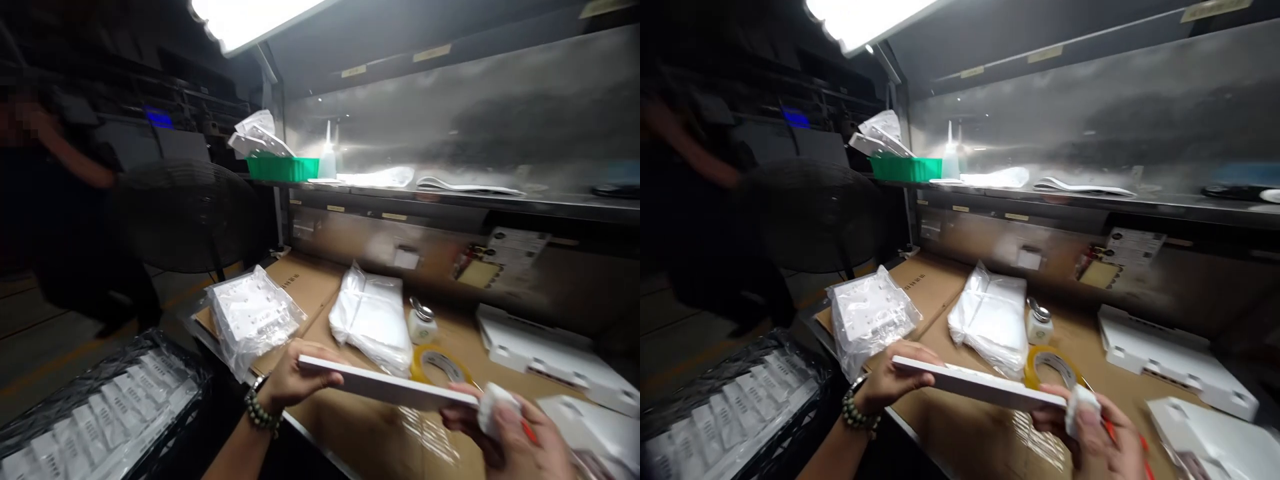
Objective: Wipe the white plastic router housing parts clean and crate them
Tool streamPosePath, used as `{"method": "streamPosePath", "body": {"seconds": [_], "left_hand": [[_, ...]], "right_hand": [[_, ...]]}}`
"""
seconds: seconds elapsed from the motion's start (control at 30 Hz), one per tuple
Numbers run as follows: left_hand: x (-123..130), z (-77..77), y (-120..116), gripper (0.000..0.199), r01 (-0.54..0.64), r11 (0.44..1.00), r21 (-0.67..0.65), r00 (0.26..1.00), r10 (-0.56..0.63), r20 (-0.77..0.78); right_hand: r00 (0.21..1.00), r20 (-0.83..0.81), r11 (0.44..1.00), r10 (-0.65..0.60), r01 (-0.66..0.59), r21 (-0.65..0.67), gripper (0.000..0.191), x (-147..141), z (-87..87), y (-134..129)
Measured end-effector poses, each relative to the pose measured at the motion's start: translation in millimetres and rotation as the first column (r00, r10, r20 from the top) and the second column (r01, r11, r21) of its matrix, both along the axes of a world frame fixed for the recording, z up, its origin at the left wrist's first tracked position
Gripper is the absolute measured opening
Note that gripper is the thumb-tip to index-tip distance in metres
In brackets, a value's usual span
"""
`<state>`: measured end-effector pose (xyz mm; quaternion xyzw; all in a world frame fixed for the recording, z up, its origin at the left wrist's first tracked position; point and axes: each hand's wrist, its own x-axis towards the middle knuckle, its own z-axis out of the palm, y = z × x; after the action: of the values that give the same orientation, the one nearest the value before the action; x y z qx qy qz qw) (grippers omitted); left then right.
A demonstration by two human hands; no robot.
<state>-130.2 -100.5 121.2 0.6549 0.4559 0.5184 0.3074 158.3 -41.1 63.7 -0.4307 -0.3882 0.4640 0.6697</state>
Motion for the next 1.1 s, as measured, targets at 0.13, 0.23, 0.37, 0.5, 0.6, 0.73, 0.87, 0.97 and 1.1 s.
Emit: {"method": "streamPosePath", "body": {"seconds": [0.13, 0.23, 0.37, 0.5, 0.6, 0.73, 0.87, 0.97, 1.1], "left_hand": [[-8.8, -12.7, 6.8, 0.014, 0.008, 0.996, 0.090, 1.000, -0.009, 0.009], [-9.9, -16.0, 10.4, 0.011, 0.029, 0.993, 0.117, 1.000, -0.029, -0.002], [-5.3, -15.1, 11.5, 0.012, 0.046, 0.991, 0.126, 0.999, -0.042, -0.033], [-2.1, -14.6, 12.9, 0.010, 0.049, 0.991, 0.123, 0.998, -0.042, -0.053], [-4.1, -17.2, 13.8, 0.010, 0.048, 0.991, 0.125, 0.998, -0.042, -0.051], [-12.6, -26.7, 14.8, 0.013, 0.015, 0.987, 0.162, 1.000, -0.013, -0.019], [-20.3, -35.6, 17.2, 0.012, -0.048, 0.965, 0.258, 0.998, 0.056, -0.024], [-20.2, -34.6, 18.2, 0.012, -0.042, 0.968, 0.249, 0.999, 0.045, -0.008], [-13.8, -26.5, 17.1, 0.012, 0.029, 0.964, 0.265, 0.997, -0.009, -0.076]], "right_hand": [[0.996, -0.028, 0.997, 0.082, -0.081, 0.011, 0.047, -8.7, 15.4, -14.2], [0.997, -0.037, 0.997, 0.074, -0.073, 0.021, 0.039, -12.2, 18.9, -17.9], [0.996, -0.066, 0.998, 0.063, -0.062, 0.031, 0.036, -11.3, 16.0, -18.1], [0.996, -0.063, 0.998, 0.064, -0.064, 0.013, 0.035, -8.6, 11.1, -17.4], [0.994, -0.068, 0.997, 0.080, -0.080, 0.008, 0.035, -7.5, 10.8, -17.9], [0.994, -0.100, 0.998, 0.031, -0.026, 0.049, 0.030, -5.2, 17.9, -19.9], [0.986, -0.136, 0.990, -0.100, 0.113, 0.090, 0.025, 1.5, 26.9, -22.9], [0.985, -0.123, 0.982, -0.122, 0.138, 0.126, 0.022, 4.6, 32.1, -28.7], [0.994, 0.033, 0.985, 0.107, -0.111, 0.130, 0.025, -5.8, 34.6, -39.8]]}}
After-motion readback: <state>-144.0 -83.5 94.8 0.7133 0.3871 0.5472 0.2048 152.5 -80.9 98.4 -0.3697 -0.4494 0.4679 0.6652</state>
